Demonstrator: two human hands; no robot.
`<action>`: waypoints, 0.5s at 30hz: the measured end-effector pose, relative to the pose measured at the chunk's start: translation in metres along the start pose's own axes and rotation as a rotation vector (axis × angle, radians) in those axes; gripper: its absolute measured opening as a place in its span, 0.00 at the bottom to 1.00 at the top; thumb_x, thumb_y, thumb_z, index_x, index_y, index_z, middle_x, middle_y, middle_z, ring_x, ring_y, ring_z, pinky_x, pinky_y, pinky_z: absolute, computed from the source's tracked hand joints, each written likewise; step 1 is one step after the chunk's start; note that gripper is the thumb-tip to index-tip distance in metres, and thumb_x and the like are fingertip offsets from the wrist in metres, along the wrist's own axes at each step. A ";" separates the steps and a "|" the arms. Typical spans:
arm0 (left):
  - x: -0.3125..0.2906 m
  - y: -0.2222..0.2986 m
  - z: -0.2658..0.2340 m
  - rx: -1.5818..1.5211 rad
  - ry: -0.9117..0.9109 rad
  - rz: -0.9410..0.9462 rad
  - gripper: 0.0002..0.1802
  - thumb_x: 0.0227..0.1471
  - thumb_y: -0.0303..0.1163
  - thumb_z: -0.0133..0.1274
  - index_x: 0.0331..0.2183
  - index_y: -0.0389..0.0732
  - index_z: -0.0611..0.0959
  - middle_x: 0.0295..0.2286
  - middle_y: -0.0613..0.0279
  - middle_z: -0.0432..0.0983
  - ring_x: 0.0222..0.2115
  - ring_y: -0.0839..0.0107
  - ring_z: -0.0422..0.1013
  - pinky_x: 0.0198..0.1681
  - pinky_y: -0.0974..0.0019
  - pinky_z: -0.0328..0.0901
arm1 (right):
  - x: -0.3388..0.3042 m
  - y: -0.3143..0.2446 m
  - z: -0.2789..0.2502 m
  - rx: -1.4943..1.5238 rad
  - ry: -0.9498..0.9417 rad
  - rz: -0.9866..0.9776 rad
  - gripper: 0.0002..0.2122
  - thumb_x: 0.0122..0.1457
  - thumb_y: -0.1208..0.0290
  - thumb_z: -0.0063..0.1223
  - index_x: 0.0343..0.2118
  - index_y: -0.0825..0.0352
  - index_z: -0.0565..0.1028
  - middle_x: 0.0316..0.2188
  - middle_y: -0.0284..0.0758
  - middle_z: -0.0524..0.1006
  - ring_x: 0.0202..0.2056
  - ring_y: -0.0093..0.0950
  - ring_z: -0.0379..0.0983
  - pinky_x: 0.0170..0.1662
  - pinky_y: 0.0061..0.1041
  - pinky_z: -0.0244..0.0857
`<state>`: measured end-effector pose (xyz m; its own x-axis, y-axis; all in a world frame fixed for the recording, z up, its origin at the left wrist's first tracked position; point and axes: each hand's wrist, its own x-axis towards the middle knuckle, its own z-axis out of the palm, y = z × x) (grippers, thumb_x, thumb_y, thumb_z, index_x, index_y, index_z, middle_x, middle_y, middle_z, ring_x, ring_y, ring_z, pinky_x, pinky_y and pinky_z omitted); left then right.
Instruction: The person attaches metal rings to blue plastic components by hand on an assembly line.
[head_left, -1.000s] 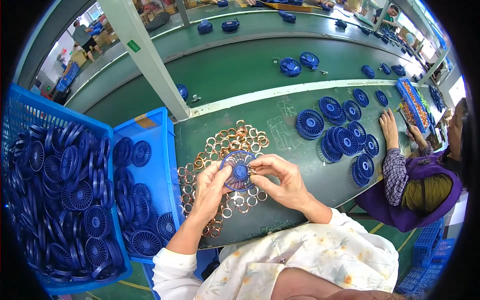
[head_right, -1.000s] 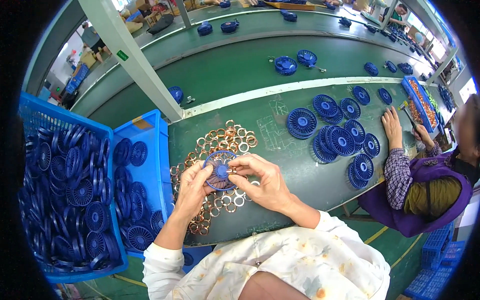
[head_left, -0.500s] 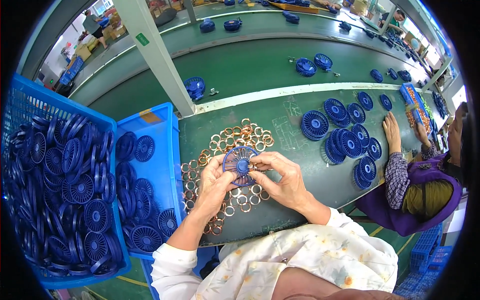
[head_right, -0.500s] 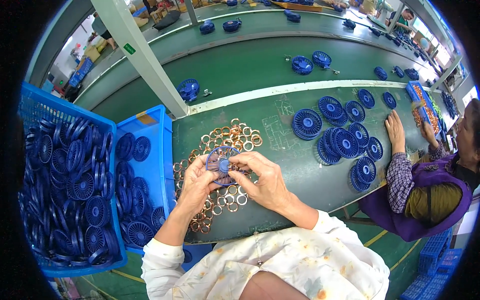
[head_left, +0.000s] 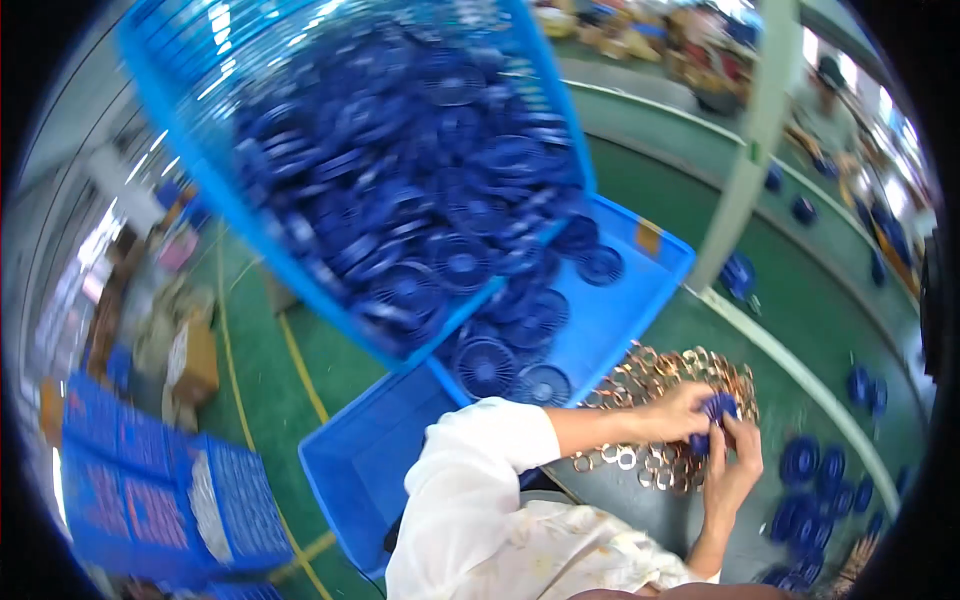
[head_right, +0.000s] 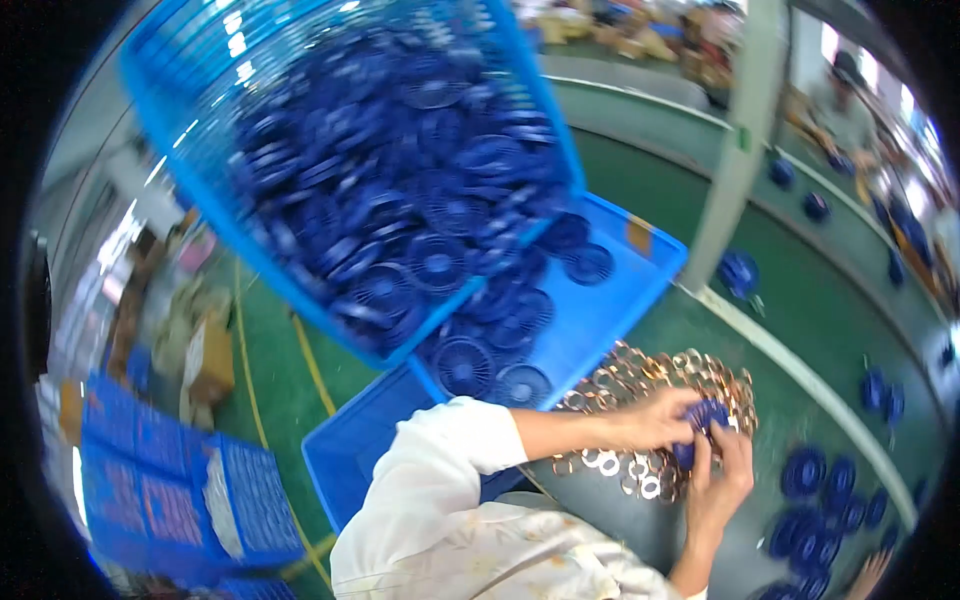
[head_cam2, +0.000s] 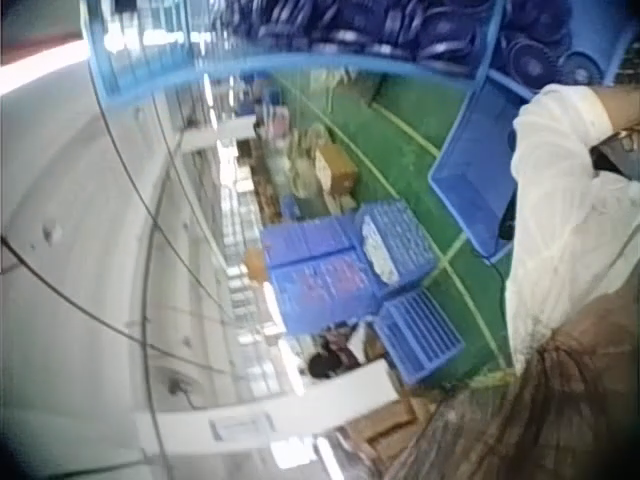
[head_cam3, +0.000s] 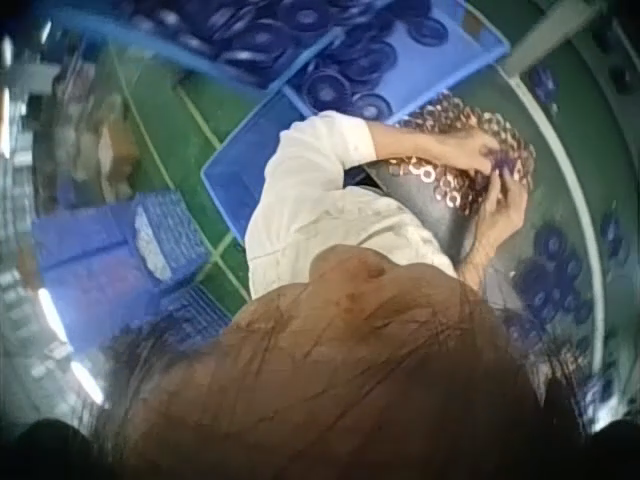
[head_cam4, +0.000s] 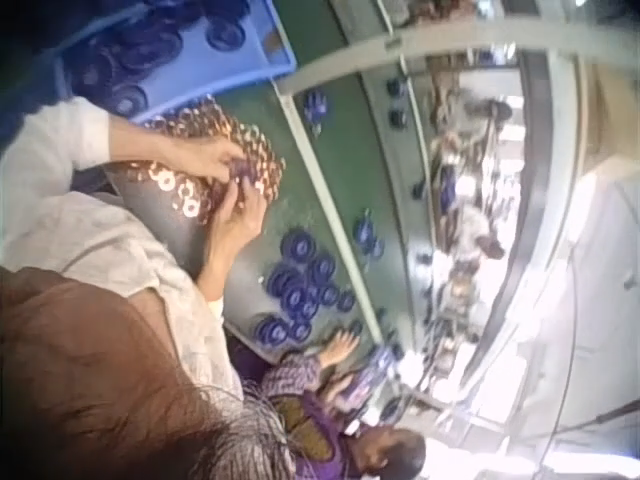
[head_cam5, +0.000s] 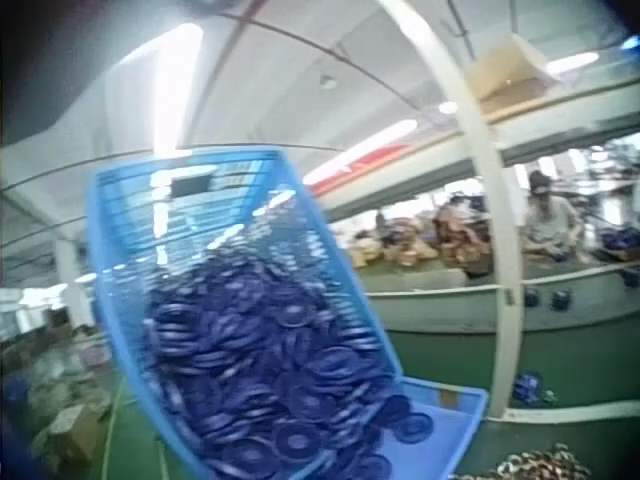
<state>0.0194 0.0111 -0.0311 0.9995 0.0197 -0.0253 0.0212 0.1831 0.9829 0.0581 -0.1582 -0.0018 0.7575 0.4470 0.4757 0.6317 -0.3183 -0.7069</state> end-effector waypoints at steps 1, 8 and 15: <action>-0.006 0.012 0.002 -0.108 -0.012 -0.022 0.19 0.47 0.25 0.52 0.44 0.34 0.77 0.34 0.64 0.77 0.33 0.78 0.73 0.32 0.72 0.71 | 0.000 0.001 0.001 -0.007 -0.014 -0.071 0.09 0.54 0.82 0.60 0.39 0.72 0.80 0.34 0.43 0.77 0.35 0.37 0.76 0.40 0.31 0.70; -0.024 0.008 -0.018 -0.232 0.013 -0.037 0.12 0.44 0.23 0.51 0.34 0.32 0.79 0.28 0.64 0.73 0.27 0.76 0.73 0.29 0.71 0.74 | -0.002 0.001 0.011 0.040 -0.121 -0.238 0.10 0.54 0.81 0.60 0.40 0.69 0.81 0.36 0.42 0.77 0.39 0.38 0.76 0.44 0.34 0.69; -0.023 0.027 -0.008 -0.003 -0.014 0.007 0.22 0.48 0.40 0.68 0.35 0.32 0.81 0.29 0.62 0.79 0.29 0.78 0.74 0.30 0.71 0.72 | -0.005 0.018 0.003 0.167 -0.106 -0.188 0.13 0.52 0.79 0.64 0.41 0.66 0.81 0.44 0.39 0.74 0.46 0.32 0.72 0.52 0.28 0.64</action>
<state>-0.0032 0.0233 -0.0058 0.9999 0.0074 -0.0156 0.0139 0.1857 0.9825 0.0657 -0.1633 -0.0186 0.6023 0.5733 0.5555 0.7171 -0.0828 -0.6920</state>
